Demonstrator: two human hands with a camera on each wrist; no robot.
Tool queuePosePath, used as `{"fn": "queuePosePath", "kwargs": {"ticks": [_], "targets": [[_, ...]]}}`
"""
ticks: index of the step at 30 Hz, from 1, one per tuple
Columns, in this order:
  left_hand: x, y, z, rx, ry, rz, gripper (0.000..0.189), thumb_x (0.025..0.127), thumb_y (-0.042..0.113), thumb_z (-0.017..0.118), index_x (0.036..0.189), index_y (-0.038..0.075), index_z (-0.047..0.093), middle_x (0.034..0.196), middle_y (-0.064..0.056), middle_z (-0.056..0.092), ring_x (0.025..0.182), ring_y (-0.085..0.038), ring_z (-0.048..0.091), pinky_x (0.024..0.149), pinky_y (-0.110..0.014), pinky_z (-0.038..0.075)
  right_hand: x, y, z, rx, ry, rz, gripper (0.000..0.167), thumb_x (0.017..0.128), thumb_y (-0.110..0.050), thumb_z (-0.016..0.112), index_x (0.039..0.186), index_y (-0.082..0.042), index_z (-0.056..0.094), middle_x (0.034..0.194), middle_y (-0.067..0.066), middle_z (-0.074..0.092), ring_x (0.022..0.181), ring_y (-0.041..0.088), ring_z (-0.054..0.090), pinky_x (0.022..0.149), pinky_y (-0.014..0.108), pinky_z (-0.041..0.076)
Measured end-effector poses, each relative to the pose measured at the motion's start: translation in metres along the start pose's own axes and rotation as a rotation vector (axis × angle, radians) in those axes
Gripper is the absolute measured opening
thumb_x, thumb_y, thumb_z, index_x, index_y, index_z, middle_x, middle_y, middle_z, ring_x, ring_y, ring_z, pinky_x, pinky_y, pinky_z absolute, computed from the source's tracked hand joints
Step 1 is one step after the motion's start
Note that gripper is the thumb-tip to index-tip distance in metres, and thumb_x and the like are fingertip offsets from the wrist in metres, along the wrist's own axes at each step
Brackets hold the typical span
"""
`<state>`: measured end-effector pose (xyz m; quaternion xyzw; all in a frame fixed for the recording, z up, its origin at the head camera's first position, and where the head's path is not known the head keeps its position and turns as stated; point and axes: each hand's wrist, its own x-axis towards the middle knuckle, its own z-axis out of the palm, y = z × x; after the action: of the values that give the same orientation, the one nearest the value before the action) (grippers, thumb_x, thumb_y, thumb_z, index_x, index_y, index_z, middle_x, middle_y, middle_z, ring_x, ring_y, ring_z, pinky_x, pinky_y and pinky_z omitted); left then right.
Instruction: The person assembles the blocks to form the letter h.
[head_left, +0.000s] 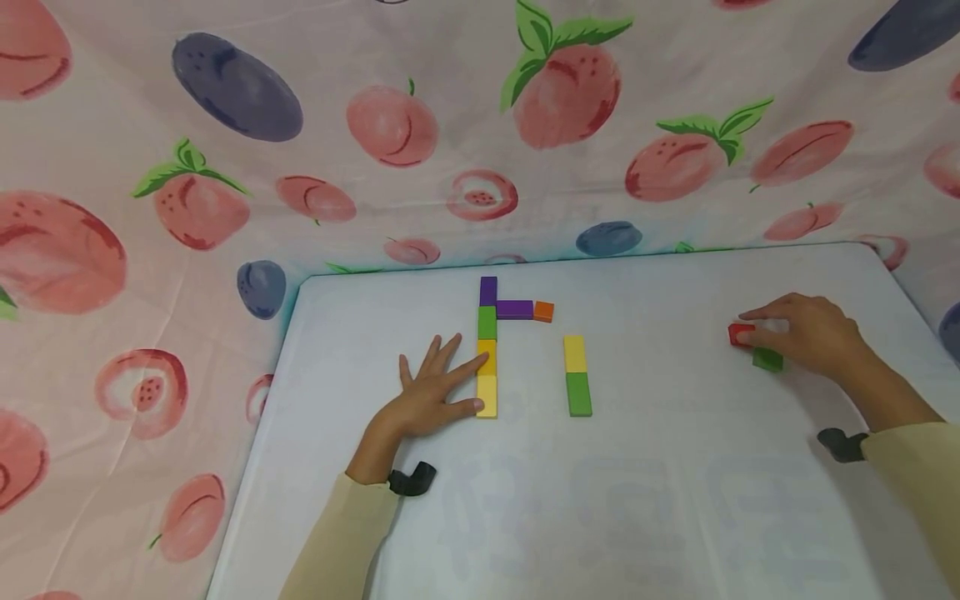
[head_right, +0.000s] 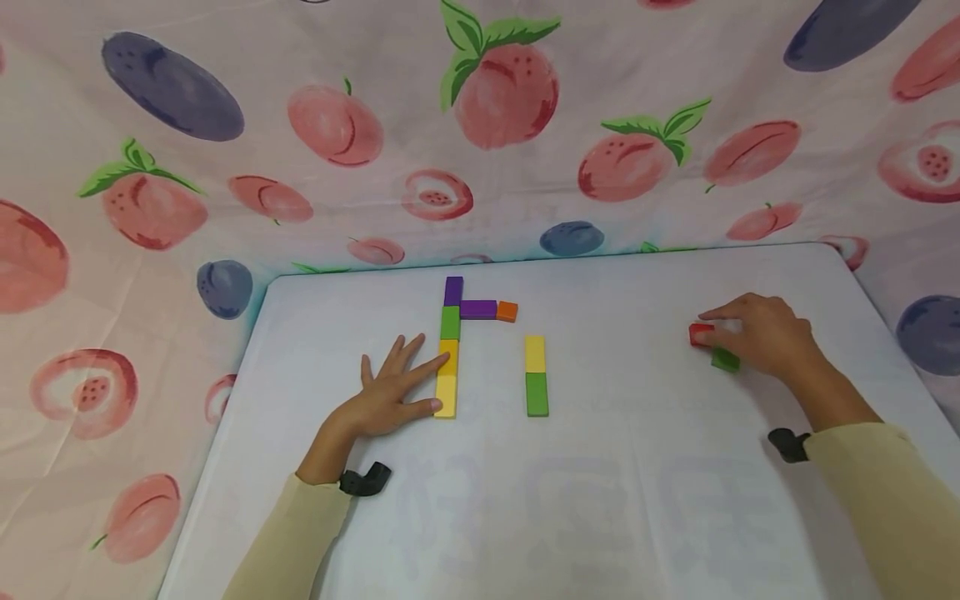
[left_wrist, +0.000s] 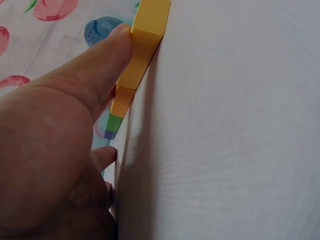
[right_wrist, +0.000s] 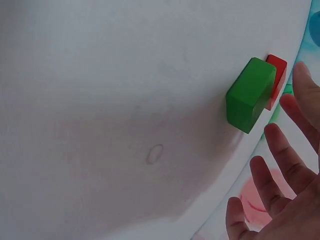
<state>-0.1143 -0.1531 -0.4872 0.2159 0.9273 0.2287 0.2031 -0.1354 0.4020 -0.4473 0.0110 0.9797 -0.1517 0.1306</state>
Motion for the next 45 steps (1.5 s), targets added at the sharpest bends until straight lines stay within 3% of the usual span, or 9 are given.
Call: {"fn": "queuePosePath", "kwargs": {"ticks": [12, 19, 30, 34, 41, 45], "targets": [[0.0, -0.001, 0.001, -0.007, -0.002, 0.001, 0.071, 0.096, 0.061, 0.059, 0.159, 0.046, 0.029, 0.174, 0.001, -0.002, 0.159, -0.031, -0.016, 0.11, -0.075, -0.023, -0.001, 0.004, 0.006, 0.06, -0.018, 0.015, 0.072, 0.09, -0.061, 0.069, 0.13, -0.001, 0.065, 0.14, 0.038, 0.046, 0.128, 0.06, 0.033, 0.094, 0.081, 0.034], [0.0, -0.001, 0.0, 0.002, 0.006, 0.007, 0.072, 0.096, 0.06, 0.06, 0.159, 0.044, 0.03, 0.174, -0.001, -0.001, 0.159, -0.033, -0.015, 0.11, -0.076, -0.022, -0.001, 0.004, 0.006, 0.091, -0.04, 0.019, 0.06, 0.092, -0.05, 0.073, 0.13, -0.004, 0.063, 0.137, 0.038, 0.048, 0.125, 0.058, 0.034, 0.091, 0.076, 0.041], [-0.001, 0.001, -0.001, 0.006, 0.002, -0.004, 0.072, 0.096, 0.06, 0.06, 0.159, 0.044, 0.029, 0.174, 0.0, -0.002, 0.16, -0.033, -0.015, 0.111, -0.077, -0.021, 0.002, -0.01, 0.01, 0.153, -0.03, 0.036, 0.063, 0.088, -0.055, 0.075, 0.129, -0.009, 0.064, 0.128, 0.031, 0.056, 0.116, 0.048, 0.044, 0.084, 0.061, 0.05], [-0.001, 0.001, -0.001, 0.006, 0.002, -0.002, 0.072, 0.096, 0.06, 0.06, 0.159, 0.045, 0.03, 0.174, 0.0, -0.001, 0.16, -0.033, -0.014, 0.111, -0.077, -0.02, 0.005, -0.018, 0.011, 0.146, -0.002, -0.014, 0.063, 0.089, -0.057, 0.073, 0.131, -0.01, 0.067, 0.122, 0.028, 0.062, 0.112, 0.044, 0.05, 0.083, 0.057, 0.05], [0.001, 0.0, 0.001, 0.009, 0.008, 0.0, 0.072, 0.096, 0.06, 0.06, 0.159, 0.045, 0.03, 0.175, -0.001, -0.001, 0.159, -0.033, -0.014, 0.11, -0.077, -0.021, 0.008, -0.04, 0.014, 0.166, 0.053, -0.085, 0.049, 0.091, -0.045, 0.076, 0.123, -0.009, 0.071, 0.109, 0.017, 0.067, 0.104, 0.035, 0.056, 0.071, 0.033, 0.048], [0.001, -0.002, 0.002, 0.013, 0.002, -0.007, 0.071, 0.096, 0.061, 0.059, 0.159, 0.047, 0.028, 0.175, 0.0, -0.002, 0.159, -0.032, -0.016, 0.111, -0.077, -0.021, 0.008, -0.055, 0.016, 0.207, 0.049, -0.112, 0.048, 0.091, -0.044, 0.077, 0.124, -0.009, 0.071, 0.107, 0.015, 0.068, 0.102, 0.033, 0.059, 0.068, 0.027, 0.05]]}}
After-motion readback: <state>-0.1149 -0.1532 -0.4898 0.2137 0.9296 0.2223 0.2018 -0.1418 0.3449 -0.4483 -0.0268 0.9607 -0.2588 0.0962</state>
